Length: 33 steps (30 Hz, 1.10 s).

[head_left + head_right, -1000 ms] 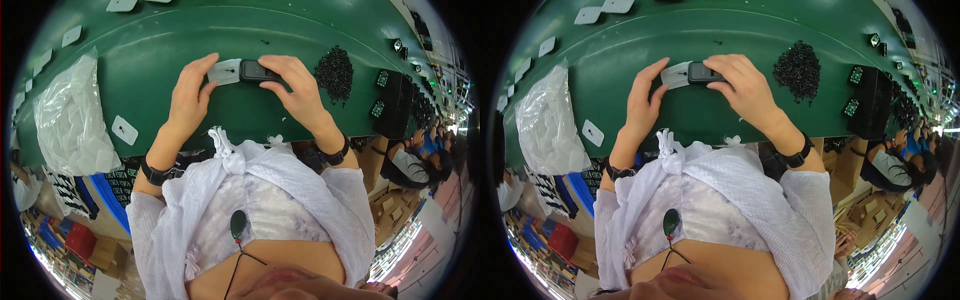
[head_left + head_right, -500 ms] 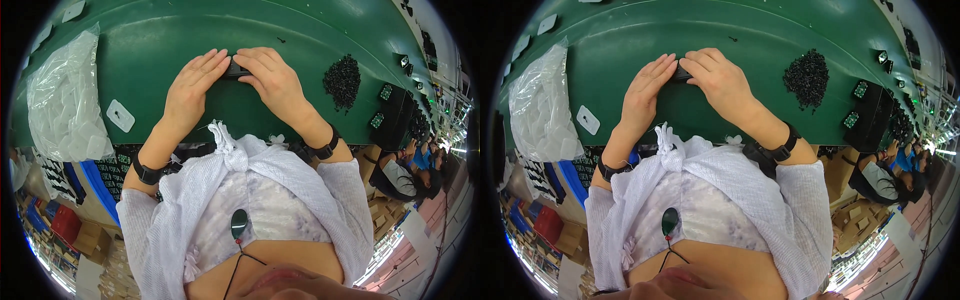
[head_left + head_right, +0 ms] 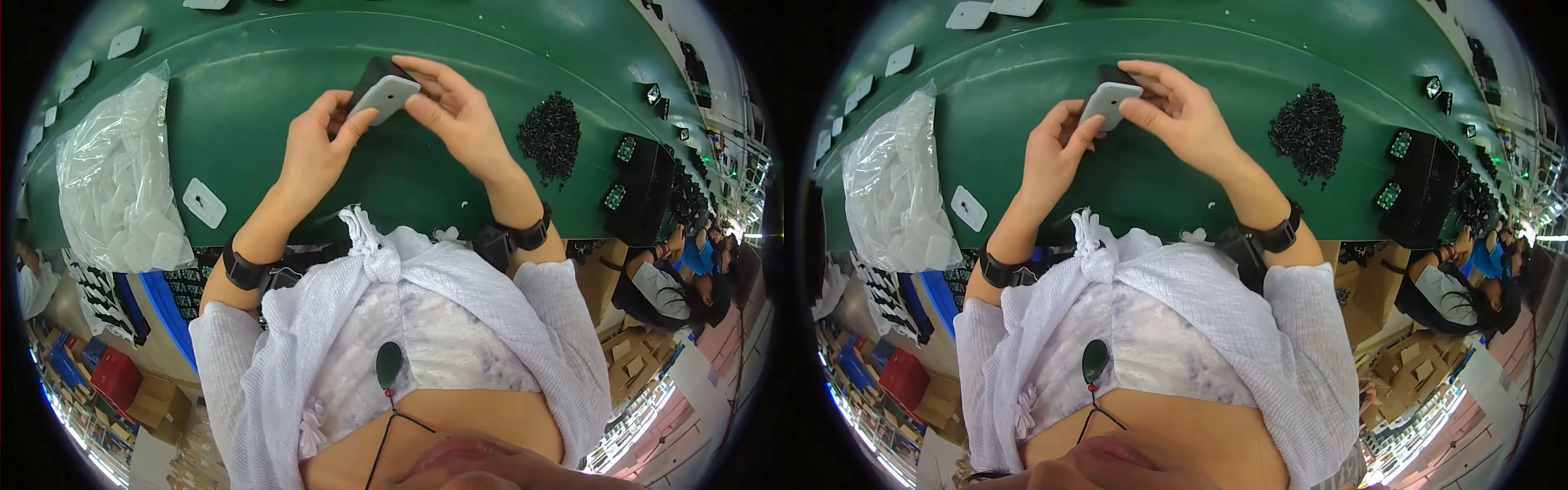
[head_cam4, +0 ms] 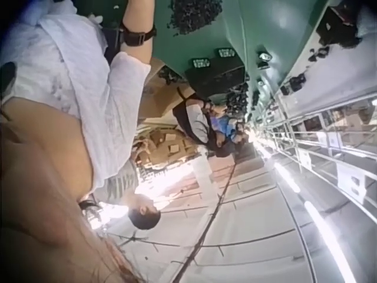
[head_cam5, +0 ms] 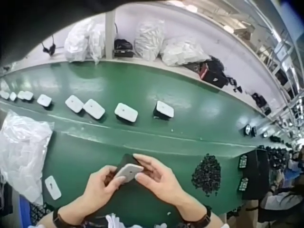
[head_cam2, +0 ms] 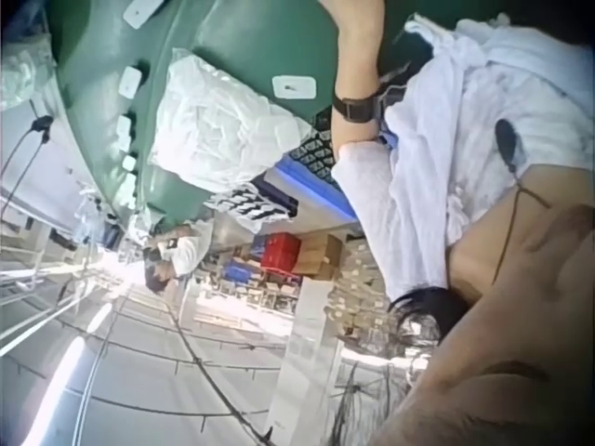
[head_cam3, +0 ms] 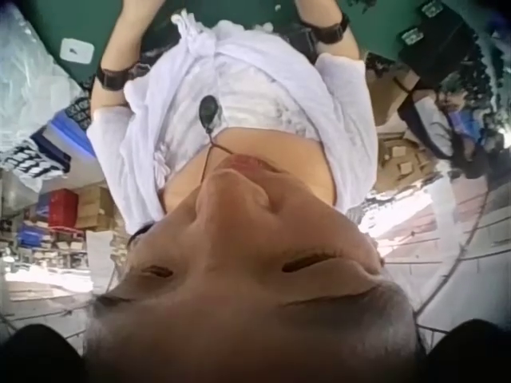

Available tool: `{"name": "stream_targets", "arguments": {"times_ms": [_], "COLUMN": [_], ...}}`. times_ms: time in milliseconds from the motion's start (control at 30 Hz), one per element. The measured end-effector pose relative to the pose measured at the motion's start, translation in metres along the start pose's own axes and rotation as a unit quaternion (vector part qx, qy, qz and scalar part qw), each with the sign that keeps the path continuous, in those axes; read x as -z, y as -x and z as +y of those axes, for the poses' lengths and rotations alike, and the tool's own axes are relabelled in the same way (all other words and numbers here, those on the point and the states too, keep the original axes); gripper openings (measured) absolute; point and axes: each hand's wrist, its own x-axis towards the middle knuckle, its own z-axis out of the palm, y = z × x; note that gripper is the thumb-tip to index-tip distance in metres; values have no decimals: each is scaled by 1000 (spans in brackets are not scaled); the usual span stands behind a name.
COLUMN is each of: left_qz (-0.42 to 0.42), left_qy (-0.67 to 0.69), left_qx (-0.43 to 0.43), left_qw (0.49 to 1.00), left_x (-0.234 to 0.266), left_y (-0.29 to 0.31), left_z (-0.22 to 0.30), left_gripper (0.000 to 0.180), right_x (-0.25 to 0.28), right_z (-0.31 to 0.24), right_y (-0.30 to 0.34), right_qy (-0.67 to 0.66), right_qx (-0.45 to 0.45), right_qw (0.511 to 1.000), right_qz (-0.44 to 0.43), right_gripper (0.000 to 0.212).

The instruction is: The person picks up a black housing and a white cover, inserts a small black component into the cover, and snaps the pieces together. They place the assembled unit on the conveyor belt and repeat the process, occasionally retrieving circuit boards from a blue bin to insert into the housings.

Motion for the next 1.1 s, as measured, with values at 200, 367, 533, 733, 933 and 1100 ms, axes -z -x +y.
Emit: {"name": "stream_targets", "arguments": {"times_ms": [200, 367, 533, 733, 933, 1100], "left_qz": [-33, -61, 42, 221, 247, 230], "left_qy": [99, 160, -144, -572, -643, -652], "left_qx": [34, 40, -60, -5, -27, 5], "left_qw": [994, 984, 987, 790, 724, 722], "left_x": [-9, -9, 29, 101, 110, 101], "left_y": [12, 16, 36, 97, 128, 116], "left_z": [4, 15, 22, -13, -41, -48], "left_gripper": [29, 31, 33, 47, 63, 61], "right_x": [-8, -9, 34, 163, 248, 247], "right_z": [12, 9, -26, -56, -62, -66], "right_y": [8, 5, -26, -97, -159, -167], "right_qy": [49, 62, 288, 512, 485, 467], "right_qx": [49, 89, 165, 163, 45, -2], "right_qw": [997, 993, 941, 824, 873, 881], "right_qz": [41, 46, 67, 181, -39, -76], "right_gripper": [46, 44, 39, 34, 33, 43]}}
